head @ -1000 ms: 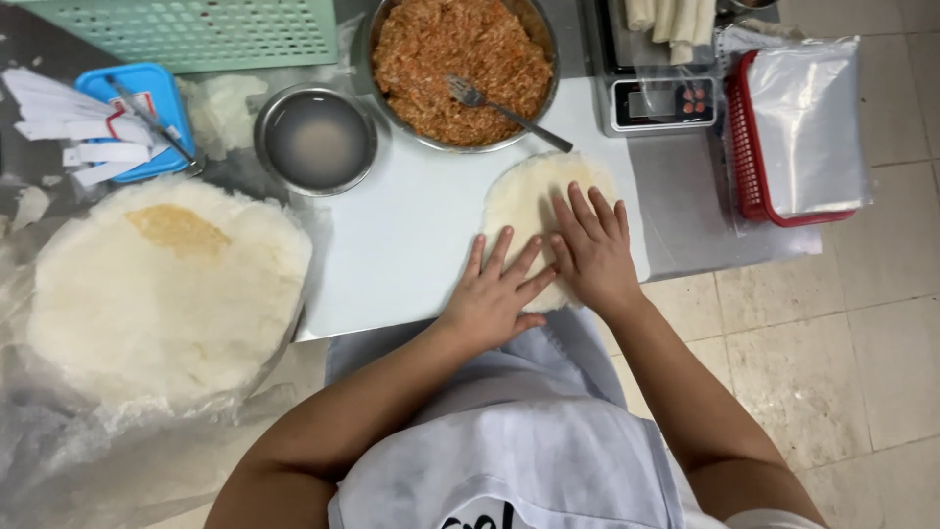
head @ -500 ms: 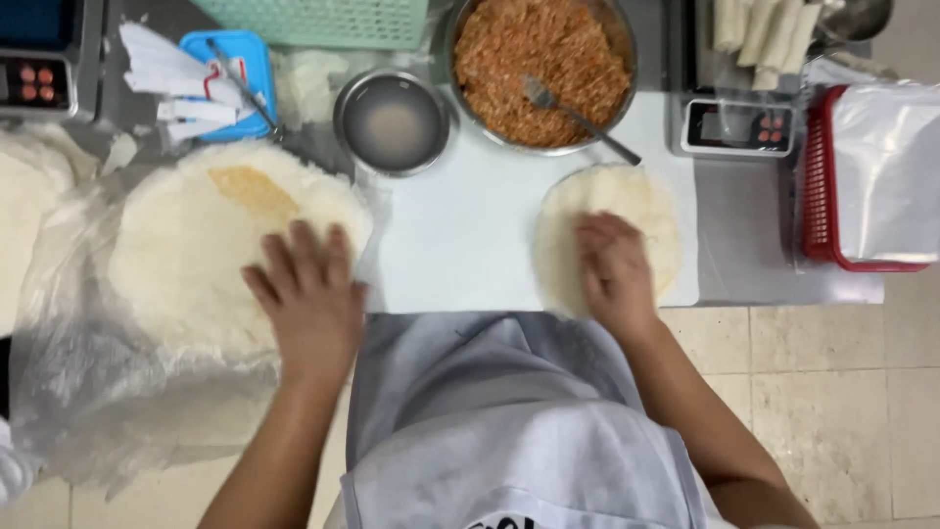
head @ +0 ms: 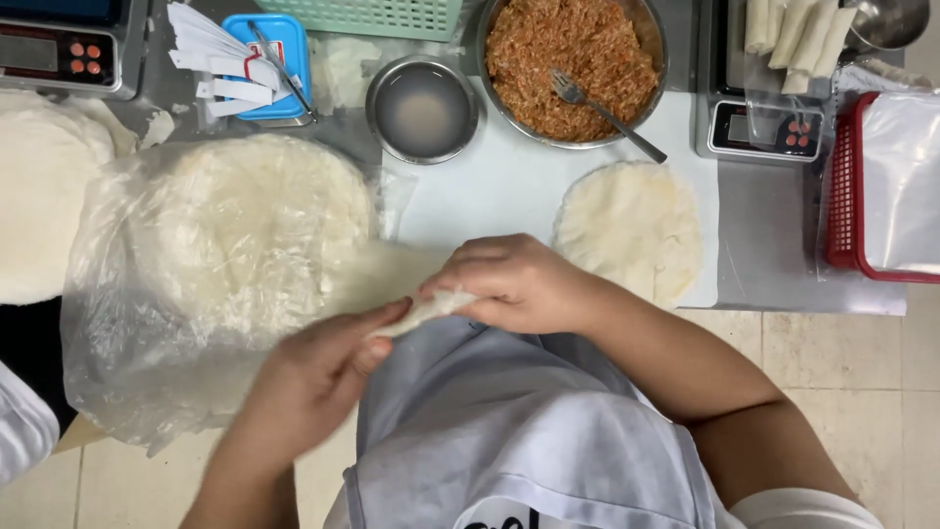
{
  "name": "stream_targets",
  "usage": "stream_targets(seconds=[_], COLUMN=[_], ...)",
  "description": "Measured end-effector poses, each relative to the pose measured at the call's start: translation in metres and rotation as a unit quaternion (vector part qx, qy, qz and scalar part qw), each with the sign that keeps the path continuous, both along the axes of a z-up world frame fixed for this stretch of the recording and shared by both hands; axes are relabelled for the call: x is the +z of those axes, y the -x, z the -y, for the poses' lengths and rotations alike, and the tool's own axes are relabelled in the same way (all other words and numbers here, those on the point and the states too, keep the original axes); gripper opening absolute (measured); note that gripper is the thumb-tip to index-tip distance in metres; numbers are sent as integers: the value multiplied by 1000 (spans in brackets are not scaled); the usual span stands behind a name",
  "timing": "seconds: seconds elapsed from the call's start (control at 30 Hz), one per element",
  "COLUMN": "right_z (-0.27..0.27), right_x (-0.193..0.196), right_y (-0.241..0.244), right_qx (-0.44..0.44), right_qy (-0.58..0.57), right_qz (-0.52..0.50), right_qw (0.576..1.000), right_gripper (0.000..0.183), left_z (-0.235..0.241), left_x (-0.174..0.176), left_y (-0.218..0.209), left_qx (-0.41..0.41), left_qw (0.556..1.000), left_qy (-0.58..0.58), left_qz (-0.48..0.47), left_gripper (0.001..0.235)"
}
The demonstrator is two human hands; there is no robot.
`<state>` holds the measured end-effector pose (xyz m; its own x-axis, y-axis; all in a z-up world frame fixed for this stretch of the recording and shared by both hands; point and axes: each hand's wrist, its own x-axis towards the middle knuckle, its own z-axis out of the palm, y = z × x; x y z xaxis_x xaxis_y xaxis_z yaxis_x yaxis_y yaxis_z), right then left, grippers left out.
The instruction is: Peeling individual thin spring roll wrappers from a stack and laying them out on a work surface in preparation for filling.
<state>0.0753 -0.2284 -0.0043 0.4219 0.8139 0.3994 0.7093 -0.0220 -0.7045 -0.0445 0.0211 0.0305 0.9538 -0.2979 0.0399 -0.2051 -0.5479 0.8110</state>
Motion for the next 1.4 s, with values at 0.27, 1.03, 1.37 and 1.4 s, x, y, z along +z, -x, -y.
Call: stream_targets(seconds=[0.27, 1.03, 1.37, 1.4], right_z=[5, 70, 12, 6], right_x=[-4, -124, -120, -109], right_y=[10, 45, 63, 62], right_qx=[-234, -71, -143, -149], right_qy=[-42, 148, 216, 194], right_qz=[-172, 156, -17, -44], right_qw=[956, 974, 966, 969], right_gripper=[10, 9, 12, 15], left_z=[24, 55, 69, 69], left_x=[-44, -132, -183, -183], left_y=[-41, 14, 32, 34], left_qx=[165, 366, 377, 371], left_qw=[984, 768, 796, 779], left_qy=[22, 453, 437, 458], left_qz=[-61, -266, -185, -212], left_gripper=[45, 66, 33, 34])
